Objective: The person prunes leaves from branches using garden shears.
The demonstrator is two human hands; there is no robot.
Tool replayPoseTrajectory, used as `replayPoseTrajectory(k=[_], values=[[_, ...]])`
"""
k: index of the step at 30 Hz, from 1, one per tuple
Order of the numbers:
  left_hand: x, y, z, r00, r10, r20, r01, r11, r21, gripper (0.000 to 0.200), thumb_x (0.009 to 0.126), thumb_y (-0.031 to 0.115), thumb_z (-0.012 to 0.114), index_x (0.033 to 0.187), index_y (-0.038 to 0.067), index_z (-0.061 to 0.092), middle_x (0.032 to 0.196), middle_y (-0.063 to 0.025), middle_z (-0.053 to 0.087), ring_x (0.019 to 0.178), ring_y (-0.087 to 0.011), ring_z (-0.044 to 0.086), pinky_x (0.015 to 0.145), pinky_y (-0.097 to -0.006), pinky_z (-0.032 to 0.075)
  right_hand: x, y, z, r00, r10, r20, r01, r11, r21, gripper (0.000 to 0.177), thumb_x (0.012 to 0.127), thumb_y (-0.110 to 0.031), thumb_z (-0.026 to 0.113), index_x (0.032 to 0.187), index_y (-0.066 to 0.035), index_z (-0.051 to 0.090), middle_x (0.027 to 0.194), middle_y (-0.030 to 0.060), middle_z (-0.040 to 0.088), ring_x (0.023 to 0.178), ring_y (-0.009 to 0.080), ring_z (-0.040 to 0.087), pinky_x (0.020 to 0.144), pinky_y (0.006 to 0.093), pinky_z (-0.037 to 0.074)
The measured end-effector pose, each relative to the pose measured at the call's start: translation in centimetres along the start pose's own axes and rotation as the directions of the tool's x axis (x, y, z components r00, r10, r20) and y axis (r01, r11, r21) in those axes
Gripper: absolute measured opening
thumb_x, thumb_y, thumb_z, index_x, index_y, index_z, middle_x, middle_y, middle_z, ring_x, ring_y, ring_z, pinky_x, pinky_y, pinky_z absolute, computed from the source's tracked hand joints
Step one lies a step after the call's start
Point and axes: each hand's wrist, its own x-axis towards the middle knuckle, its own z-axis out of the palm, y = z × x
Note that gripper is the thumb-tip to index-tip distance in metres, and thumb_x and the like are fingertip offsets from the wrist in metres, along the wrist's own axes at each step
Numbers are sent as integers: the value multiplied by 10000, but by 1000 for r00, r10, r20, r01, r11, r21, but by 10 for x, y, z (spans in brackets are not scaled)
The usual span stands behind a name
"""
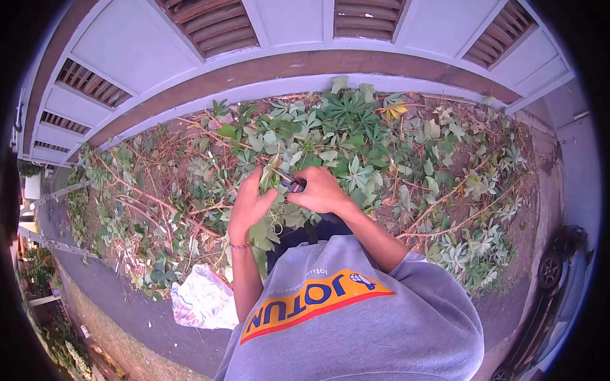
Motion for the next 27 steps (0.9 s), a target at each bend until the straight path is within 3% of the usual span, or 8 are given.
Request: replayPoseTrajectory(k=[3, 5, 7, 8, 15, 21, 23, 27], values=[[2, 1, -2, 999, -4, 40, 3, 1000, 12, 383, 761, 127, 629, 1048, -101, 515, 885, -312, 609, 853, -501, 583, 760, -482, 458, -1, 10, 6, 1000, 1, -15, -1, 1000, 2, 317, 636, -288, 701, 741, 7, 649, 615, 145, 603, 594, 309, 602, 616, 416, 467], [-2, -2, 0, 998, -24, 53, 21, 998, 55, 379, 766, 127, 644, 1057, -83, 521, 887, -286, 625, 825, -481, 604, 744, -476, 464, -2, 22, 12, 998, 51, 38, -58, 972, 227, 308, 652, -272, 693, 751, 16, 648, 594, 104, 588, 561, 223, 599, 585, 377, 467], [-3, -5, 0, 1000, 2, 7, -1, 982, -191, 370, 789, 162, 679, 1068, -39, 542, 916, -218, 653, 831, -379, 652, 741, -438, 478, -2, 30, 13, 995, 62, 83, -85, 946, 313, 278, 669, -236, 683, 762, 23, 646, 603, 84, 588, 557, 183, 590, 567, 348, 463], [-8, -6, -6, 976, -183, 121, 209, 945, -251, 437, 801, 237, 738, 1115, -9, 559, 995, -162, 672, 944, -282, 656, 824, -391, 488, -3, 32, 13, 989, 75, 130, -121, 911, 395, 248, 686, -201, 673, 773, 29, 644, 611, 63, 587, 553, 142, 582, 549, 319, 460], [-34, -38, -28, 954, -94, 286, 111, 993, -46, 731, 764, 384, 796, 1328, 9, 521, 1243, -175, 628, 1190, -283, 581, 1019, -398, 414, -17, 31, -4, 989, 73, 126, -131, 827, 546, 123, 717, -96, 635, 749, 18, 603, 634, 42, 589, 553, 111, 556, 535, 273, 443], [-48, -63, 1, 786, -137, 603, 255, 960, -115, 484, 828, 281, 767, 1187, -19, 645, 1072, -106, 695, 984, -145, 596, 930, -300, 444, -21, 44, -15, 993, 84, 79, -116, 739, 663, 122, 702, -114, 625, 714, -10, 562, 613, 39, 560, 552, 117, 546, 549, 283, 441], [-54, -85, 25, 717, -80, 692, 437, 825, -358, 425, 890, 259, 719, 1208, -12, 636, 1087, -42, 684, 982, -105, 566, 919, -280, 433, -22, 48, -16, 992, 122, 37, -118, 764, 634, 126, 704, -116, 623, 718, -4, 569, 614, 40, 562, 553, 124, 557, 553, 284, 446], [-65, -100, 46, 768, -120, 629, 491, 740, -459, 279, 941, 269, 668, 1062, 18, 664, 968, 49, 626, 933, -54, 513, 864, -253, 415, -22, 62, -11, 984, 175, 24, -156, 799, 581, 144, 704, -123, 642, 730, 7, 585, 625, 52, 583, 566, 128, 578, 559, 287, 457]])
